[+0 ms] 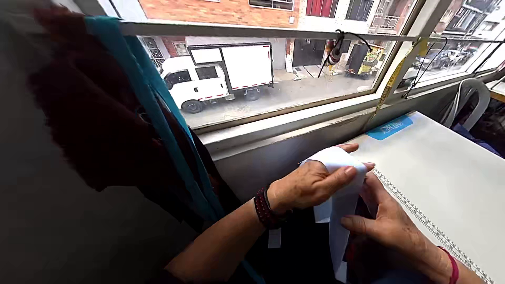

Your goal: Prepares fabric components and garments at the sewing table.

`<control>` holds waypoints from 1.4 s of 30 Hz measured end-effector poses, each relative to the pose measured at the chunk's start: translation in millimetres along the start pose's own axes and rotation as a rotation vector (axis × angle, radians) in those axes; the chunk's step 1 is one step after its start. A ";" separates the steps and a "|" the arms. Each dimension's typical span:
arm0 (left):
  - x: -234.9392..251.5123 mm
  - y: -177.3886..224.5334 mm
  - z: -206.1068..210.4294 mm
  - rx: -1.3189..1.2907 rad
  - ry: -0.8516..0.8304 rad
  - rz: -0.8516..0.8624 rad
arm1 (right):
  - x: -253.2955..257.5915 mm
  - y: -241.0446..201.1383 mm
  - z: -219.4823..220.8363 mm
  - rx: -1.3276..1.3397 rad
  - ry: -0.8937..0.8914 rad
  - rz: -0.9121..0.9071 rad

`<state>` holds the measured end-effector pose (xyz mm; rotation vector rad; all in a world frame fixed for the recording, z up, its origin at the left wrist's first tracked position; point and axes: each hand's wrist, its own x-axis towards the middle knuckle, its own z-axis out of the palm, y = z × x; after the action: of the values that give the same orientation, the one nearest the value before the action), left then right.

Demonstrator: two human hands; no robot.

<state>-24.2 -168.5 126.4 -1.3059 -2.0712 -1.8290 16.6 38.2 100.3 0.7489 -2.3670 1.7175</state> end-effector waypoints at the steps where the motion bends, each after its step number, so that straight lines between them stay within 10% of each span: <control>1: 10.2 12.4 -2.5 0.137 -0.054 0.070 | 17.8 -19.4 3.2 0.149 -0.004 0.000; 11: 44.5 35.7 -89.1 -0.387 0.155 -0.061 | 118.6 -131.1 -9.8 0.433 -0.334 0.252; 23: 29.5 33.8 -102.2 -0.475 0.650 -0.115 | 179.2 -211.9 42.1 0.424 -0.139 0.034; 26: 2.5 21.9 -112.9 -0.506 0.432 0.032 | 202.0 -221.5 60.4 0.481 -0.208 -0.078; 28: -17.9 19.3 -113.7 -0.266 0.661 0.235 | 224.7 -222.5 70.2 0.515 -0.245 -0.162; 31: -18.3 18.0 -127.1 0.481 1.211 0.375 | 261.7 -209.6 83.1 0.346 -0.338 -0.395; 34: -18.9 4.9 -137.7 0.419 1.178 0.285 | 278.7 -190.8 92.3 -0.048 -0.444 -0.539; 38: -7.9 -26.9 -148.4 0.331 1.123 0.578 | 277.1 -185.5 100.2 -0.553 -0.521 -0.584; 42: -5.3 22.9 -132.6 0.172 1.171 0.248 | 280.9 -196.8 105.1 -0.619 -0.595 -0.570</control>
<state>-66.4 -285.3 178.3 -0.2350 -1.2804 -1.6046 -118.3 -193.4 338.7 1.7327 -2.4209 0.5310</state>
